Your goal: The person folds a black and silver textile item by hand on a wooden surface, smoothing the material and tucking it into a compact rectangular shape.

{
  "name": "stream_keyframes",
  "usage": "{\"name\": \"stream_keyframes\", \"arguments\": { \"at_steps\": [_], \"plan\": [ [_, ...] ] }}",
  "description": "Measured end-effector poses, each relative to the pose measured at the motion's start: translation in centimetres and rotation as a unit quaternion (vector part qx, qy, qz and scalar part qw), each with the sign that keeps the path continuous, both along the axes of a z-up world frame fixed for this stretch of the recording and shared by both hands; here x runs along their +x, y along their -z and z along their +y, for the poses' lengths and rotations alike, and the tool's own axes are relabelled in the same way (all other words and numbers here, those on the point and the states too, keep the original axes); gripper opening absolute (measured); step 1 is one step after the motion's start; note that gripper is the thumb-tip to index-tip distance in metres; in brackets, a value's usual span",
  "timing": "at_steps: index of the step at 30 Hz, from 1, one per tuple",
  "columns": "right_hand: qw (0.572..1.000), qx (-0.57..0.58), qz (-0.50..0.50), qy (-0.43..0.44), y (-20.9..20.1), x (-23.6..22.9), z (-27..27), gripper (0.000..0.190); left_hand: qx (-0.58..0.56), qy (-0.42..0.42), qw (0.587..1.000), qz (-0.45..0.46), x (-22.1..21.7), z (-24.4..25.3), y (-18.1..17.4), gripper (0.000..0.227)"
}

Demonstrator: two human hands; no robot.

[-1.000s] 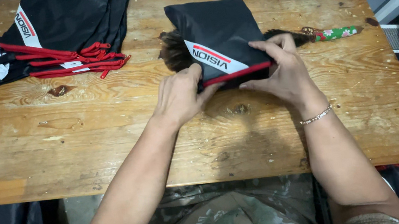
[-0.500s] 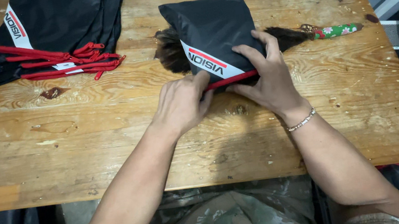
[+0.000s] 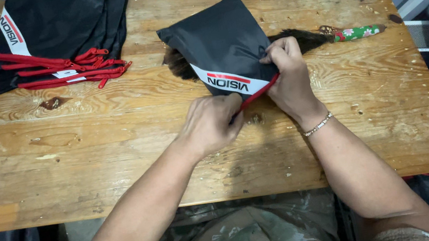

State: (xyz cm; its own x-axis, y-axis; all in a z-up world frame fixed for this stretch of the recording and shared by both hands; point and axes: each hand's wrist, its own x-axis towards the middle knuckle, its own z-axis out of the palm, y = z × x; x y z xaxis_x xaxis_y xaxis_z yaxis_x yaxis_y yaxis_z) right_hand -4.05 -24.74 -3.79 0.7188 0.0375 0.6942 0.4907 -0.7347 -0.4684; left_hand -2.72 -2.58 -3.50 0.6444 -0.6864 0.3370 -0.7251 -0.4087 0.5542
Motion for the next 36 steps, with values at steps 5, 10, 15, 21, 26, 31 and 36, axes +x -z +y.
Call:
{"name": "stream_keyframes", "arguments": {
  "at_steps": [5,10,15,21,26,31,36],
  "plan": [
    [0.998,0.053,0.009,-0.012,0.3,0.0,-0.7,0.030,0.005,0.007,1.000,0.006,-0.6,-0.9,1.3,0.024],
    [0.998,0.033,0.036,-0.027,-0.1,0.0,-2.1,0.028,0.008,0.024,0.999,0.033,-2.2,-1.1,-1.3,0.023],
    [0.973,0.032,0.196,-0.114,-3.3,-2.0,-2.5,0.040,0.037,0.195,0.973,0.115,-5.0,0.2,-7.6,0.050],
    [0.937,0.141,0.292,-0.130,-3.5,-2.1,-3.7,0.060,-0.155,-0.033,0.971,-0.178,-2.1,-0.1,-2.7,0.038],
    [0.914,0.203,0.349,-0.031,-1.1,-1.4,-6.4,0.045,-0.030,-0.099,0.970,-0.221,0.1,-0.3,-2.0,0.036],
    [0.830,0.311,0.461,0.033,-1.7,-1.4,-4.4,0.053,0.082,-0.113,0.976,-0.165,-1.1,-0.9,-2.5,0.052],
    [0.861,0.333,0.379,-0.068,-1.7,-1.9,-1.0,0.021,0.186,-0.123,0.970,-0.097,-2.4,-0.8,-4.5,0.061]
  ]
}}
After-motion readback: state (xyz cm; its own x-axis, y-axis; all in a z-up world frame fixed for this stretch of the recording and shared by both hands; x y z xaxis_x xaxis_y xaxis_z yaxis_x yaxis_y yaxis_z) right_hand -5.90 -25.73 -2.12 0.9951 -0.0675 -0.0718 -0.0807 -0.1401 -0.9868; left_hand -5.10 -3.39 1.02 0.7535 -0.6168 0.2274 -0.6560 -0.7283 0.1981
